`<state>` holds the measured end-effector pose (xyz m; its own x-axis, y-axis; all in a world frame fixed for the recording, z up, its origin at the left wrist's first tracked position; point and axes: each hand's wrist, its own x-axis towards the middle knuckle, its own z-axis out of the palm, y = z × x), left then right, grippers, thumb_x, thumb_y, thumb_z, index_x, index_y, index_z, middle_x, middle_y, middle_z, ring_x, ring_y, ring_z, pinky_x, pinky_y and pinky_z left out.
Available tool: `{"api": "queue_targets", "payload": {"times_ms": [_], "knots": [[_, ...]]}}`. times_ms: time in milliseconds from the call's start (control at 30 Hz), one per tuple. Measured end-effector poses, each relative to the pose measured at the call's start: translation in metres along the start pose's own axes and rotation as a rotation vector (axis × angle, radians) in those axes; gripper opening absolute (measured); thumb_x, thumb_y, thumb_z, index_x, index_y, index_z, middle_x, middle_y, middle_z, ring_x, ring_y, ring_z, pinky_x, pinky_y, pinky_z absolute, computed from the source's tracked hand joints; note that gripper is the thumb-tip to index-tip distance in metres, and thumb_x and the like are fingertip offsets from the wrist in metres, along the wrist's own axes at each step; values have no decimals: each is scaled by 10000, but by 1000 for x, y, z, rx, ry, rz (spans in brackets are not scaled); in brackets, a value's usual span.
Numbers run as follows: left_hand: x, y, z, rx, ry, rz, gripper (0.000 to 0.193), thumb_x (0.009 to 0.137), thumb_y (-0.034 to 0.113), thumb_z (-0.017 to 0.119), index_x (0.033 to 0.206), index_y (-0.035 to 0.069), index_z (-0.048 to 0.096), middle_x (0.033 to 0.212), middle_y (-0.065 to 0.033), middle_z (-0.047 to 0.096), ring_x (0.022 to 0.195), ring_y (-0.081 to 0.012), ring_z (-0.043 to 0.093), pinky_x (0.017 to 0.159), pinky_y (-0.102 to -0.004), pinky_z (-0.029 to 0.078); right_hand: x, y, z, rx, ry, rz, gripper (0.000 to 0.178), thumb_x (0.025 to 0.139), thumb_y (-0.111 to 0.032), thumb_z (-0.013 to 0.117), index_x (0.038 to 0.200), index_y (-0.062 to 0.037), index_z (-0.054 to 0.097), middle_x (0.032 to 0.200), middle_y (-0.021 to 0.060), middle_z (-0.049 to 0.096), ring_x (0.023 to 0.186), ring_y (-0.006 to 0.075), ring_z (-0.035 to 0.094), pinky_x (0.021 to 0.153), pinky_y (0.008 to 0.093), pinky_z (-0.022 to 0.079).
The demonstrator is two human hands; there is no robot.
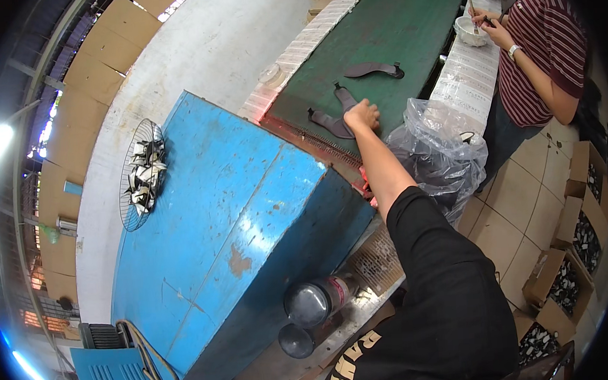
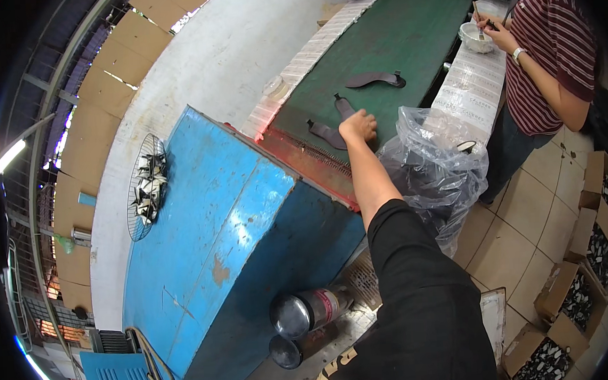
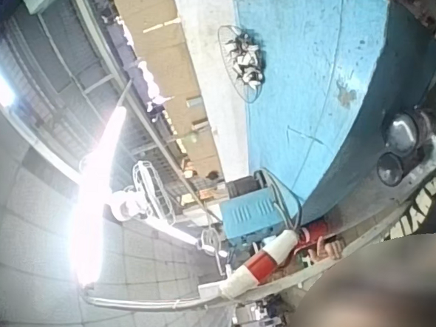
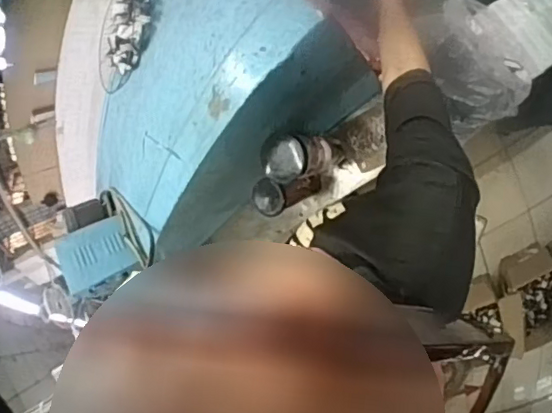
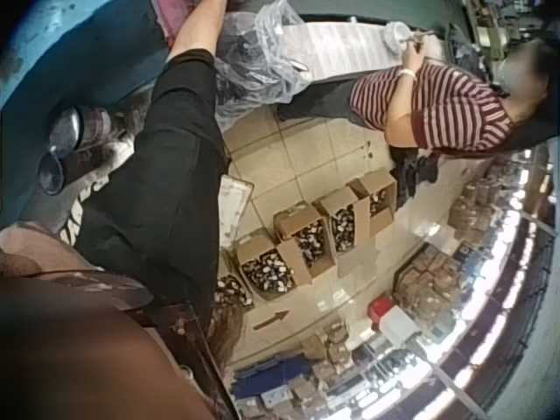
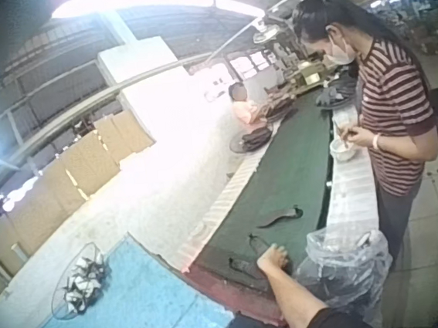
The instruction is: Apply glue to the edges and surfaces of shoe soles using a brush.
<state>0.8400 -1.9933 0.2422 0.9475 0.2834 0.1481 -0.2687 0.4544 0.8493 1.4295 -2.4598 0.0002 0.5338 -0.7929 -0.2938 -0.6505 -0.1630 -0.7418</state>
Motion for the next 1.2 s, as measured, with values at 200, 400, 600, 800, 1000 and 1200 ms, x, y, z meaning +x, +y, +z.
{"api": "queue_targets", "payload": {"times_ms": [200,400,600,800,1000,1200], "knots": [[-40,31,-20,-54,35,43,796,1029,565,170,1352,-74,517,670,-151,602,562,-227,484,572,-380,406,1,-41,-74,438,120,-395,578,813,-228,664,1351,-73,521,1346,197,493,1243,371,494,1041,480,427],[-51,32,-116,-58,-262,-67,825,1021,590,158,1473,-76,343,676,-146,594,575,-239,486,644,-356,417,-254,5,-250,1362,-562,-752,384,972,-195,576,1329,-54,548,1070,104,619,978,207,606,823,341,527],[-89,16,-95,15,419,324,345,1021,302,511,1248,48,565,957,-73,656,870,-172,626,864,-346,515,-474,136,-320,1305,-2061,-1437,413,933,-165,619,1158,179,575,998,269,677,858,331,687,740,366,555],[-243,85,-219,92,554,199,320,972,215,572,1190,-13,625,1017,-101,674,900,-199,635,850,-338,521,-699,239,-266,314,-2446,-795,341,1001,-150,562,1315,-18,583,1028,80,686,912,137,655,829,280,524],[-451,112,-333,-2,1003,63,287,967,176,595,1173,-19,638,1020,-99,679,852,-172,650,833,-318,527,-876,357,-200,-384,-2249,-774,315,982,-139,547,1277,-52,611,977,58,690,870,109,635,813,279,520],[-585,134,-395,-172,1334,232,269,969,169,591,1167,-4,649,986,-79,683,833,-151,646,821,-298,521,-1048,434,-145,-679,-2448,-1271,337,936,-184,592,1255,-79,624,926,81,720,844,184,669,801,315,523]]}}
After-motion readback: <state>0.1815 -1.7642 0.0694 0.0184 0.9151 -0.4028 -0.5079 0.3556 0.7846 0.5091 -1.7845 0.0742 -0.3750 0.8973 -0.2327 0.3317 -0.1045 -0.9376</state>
